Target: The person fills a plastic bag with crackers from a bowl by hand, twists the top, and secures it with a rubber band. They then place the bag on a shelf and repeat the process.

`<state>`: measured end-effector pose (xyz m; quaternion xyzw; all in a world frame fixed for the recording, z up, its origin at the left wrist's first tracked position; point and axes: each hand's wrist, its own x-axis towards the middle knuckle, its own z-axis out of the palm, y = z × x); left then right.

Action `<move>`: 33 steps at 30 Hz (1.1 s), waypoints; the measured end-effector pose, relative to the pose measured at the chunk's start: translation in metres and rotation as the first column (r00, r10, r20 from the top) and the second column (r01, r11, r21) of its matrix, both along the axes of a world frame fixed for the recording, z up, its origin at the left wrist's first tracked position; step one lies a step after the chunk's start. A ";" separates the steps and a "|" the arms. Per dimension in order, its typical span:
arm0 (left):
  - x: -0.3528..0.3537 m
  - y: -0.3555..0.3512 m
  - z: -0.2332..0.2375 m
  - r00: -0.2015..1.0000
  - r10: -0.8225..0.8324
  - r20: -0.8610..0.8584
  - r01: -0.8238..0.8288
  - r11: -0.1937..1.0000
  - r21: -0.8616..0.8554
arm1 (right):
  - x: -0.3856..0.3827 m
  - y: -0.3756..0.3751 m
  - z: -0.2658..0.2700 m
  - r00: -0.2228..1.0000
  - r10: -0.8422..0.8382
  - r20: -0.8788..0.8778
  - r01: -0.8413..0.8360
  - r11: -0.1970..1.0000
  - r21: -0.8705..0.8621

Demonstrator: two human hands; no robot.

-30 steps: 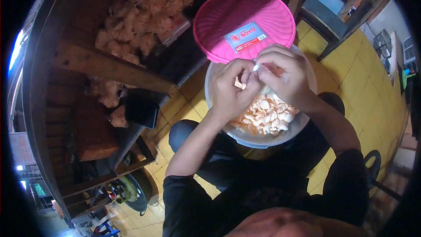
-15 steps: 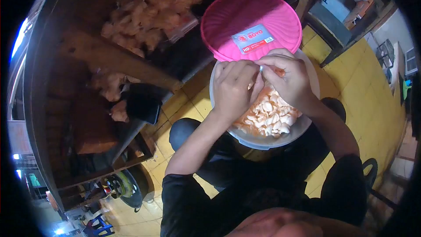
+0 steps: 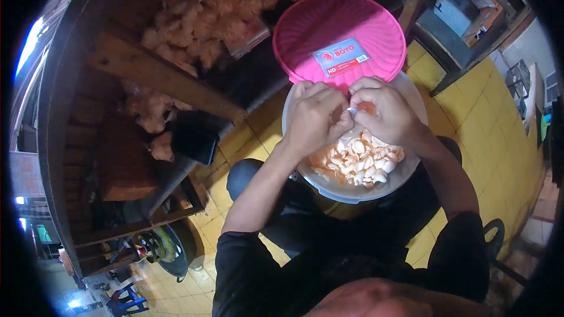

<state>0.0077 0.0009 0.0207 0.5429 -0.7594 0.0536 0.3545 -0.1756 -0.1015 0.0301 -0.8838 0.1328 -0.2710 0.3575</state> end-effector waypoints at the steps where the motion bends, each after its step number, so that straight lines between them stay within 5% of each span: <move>1: 0.000 -0.001 -0.006 0.989 -0.006 -0.145 0.012 0.999 0.042 | -0.002 0.002 0.001 0.998 0.009 -0.062 -0.005 0.998 0.069; 4: -0.004 0.000 -0.014 0.918 0.057 -0.393 0.008 0.987 0.163 | 0.002 0.010 0.002 0.998 -0.054 0.037 0.047 0.987 0.156; 5: -0.006 0.000 -0.014 0.807 0.068 -0.587 0.064 0.977 0.202 | 0.003 0.011 0.002 0.998 -0.056 0.037 0.049 0.986 0.158; 6: -0.008 -0.001 -0.015 0.655 0.090 -0.751 0.127 0.966 0.226 | 0.005 0.011 0.001 0.993 -0.086 0.080 0.089 0.995 -0.041; 7: -0.012 -0.003 -0.015 0.655 0.089 -0.750 0.127 0.966 0.226 | 0.006 0.011 0.000 0.986 -0.106 0.129 0.134 0.962 -0.236; 9: -0.018 -0.009 -0.013 0.350 0.069 -0.934 0.087 0.991 0.106 | 0.006 0.012 0.005 0.979 -0.160 0.126 0.198 0.893 -0.405; 10: -0.018 -0.008 -0.012 0.351 0.068 -0.934 0.089 0.990 0.106 | 0.005 0.013 0.006 0.969 -0.212 0.129 0.248 0.791 -0.560; 12: -0.019 -0.005 -0.010 0.258 0.077 -0.963 0.131 0.985 0.113 | 0.006 0.015 0.003 0.962 -0.236 0.134 0.269 0.760 -0.591; 18: -0.009 0.001 -0.013 0.615 0.117 -0.780 0.101 0.969 0.226 | 0.003 0.009 -0.002 0.964 -0.261 0.055 0.255 0.842 -0.475; 22: -0.011 0.001 -0.009 0.633 0.142 -0.761 0.107 0.957 0.268 | 0.002 0.007 0.007 0.976 -0.219 0.006 0.204 0.899 -0.388; 23: -0.013 0.000 -0.009 0.749 0.074 -0.658 0.065 0.981 0.185 | 0.001 0.006 0.010 0.976 -0.219 0.006 0.204 0.899 -0.388; 24: -0.014 -0.002 -0.007 0.849 0.016 -0.528 0.039 0.995 0.094 | 0.001 0.004 0.014 0.979 -0.200 0.031 0.201 0.940 -0.277; 26: -0.028 0.000 -0.001 0.854 0.021 -0.519 -0.005 0.999 0.033 | 0.001 0.005 0.011 0.980 -0.190 0.065 0.198 0.968 -0.155; 28: -0.032 0.001 0.001 0.915 0.055 -0.401 -0.040 0.998 0.047 | 0.003 0.006 0.003 0.962 -0.232 0.143 0.196 0.954 0.229; 33: -0.034 0.001 -0.005 0.973 0.093 -0.213 -0.084 0.995 0.053 | -0.004 -0.001 0.005 0.974 -0.197 0.110 0.136 0.901 0.412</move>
